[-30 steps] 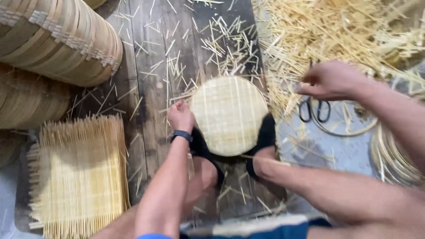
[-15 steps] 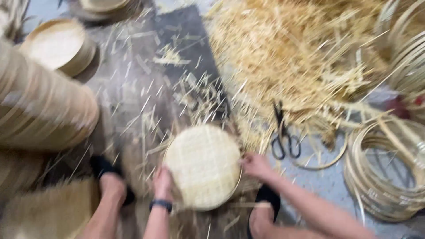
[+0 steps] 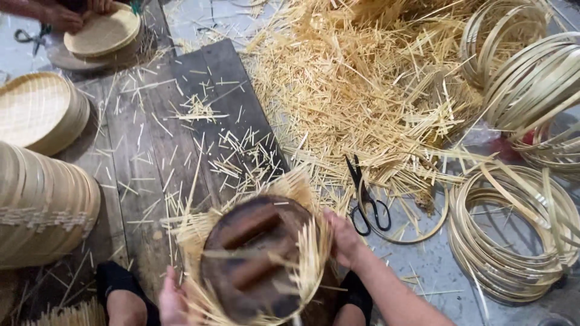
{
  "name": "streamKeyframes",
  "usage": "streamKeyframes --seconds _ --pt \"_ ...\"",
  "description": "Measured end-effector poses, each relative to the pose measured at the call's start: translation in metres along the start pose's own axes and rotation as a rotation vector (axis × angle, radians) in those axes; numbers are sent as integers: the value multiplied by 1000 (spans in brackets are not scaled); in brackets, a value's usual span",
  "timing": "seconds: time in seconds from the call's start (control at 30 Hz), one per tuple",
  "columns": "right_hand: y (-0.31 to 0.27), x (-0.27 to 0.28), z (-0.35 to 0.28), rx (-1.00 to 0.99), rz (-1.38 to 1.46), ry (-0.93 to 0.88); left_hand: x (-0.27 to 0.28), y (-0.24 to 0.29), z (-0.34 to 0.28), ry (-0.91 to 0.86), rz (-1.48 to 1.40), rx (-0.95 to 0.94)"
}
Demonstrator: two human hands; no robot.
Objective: The person sits on the floor of a bamboo craft workshop and trims woven bamboo mats with shears, cutting off protruding strip ends over a round wooden form. They then press a round bamboo rim onto the trimmed mat, fit the mat inside the rim, and set the finished round bamboo sieve aside with completed ones.
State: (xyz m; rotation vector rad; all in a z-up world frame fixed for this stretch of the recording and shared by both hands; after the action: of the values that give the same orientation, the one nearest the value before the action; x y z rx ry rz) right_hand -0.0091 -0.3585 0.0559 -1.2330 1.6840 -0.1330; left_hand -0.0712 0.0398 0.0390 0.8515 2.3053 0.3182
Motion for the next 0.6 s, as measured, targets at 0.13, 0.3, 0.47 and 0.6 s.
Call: streamKeyframes --seconds 0.13,0.3,0.47,0.6 --pt "84 82 38 247 -335 272 51 -46 69 158 150 -172" --pt "82 107 17 210 -1085 723 -25 -19 6 617 1299 -232" --pt "46 212 12 308 -1475 766 -86 -128 20 576 1501 -302" --pt "15 226 16 42 -1362 738 -139 -165 34 709 1478 -258"
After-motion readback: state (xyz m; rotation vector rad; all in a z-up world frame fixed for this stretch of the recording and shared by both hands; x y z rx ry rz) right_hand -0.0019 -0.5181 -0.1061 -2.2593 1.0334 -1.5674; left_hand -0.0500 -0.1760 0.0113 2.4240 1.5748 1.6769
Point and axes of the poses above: each hand's wrist, its own z-axis towards the middle knuckle, its own x-axis out of the back of the hand, y = z × x, the point moved 1 cm from there along z, towards the middle knuckle, and after that the axes turned 10 degrees about -y, right-handed, at the moved point
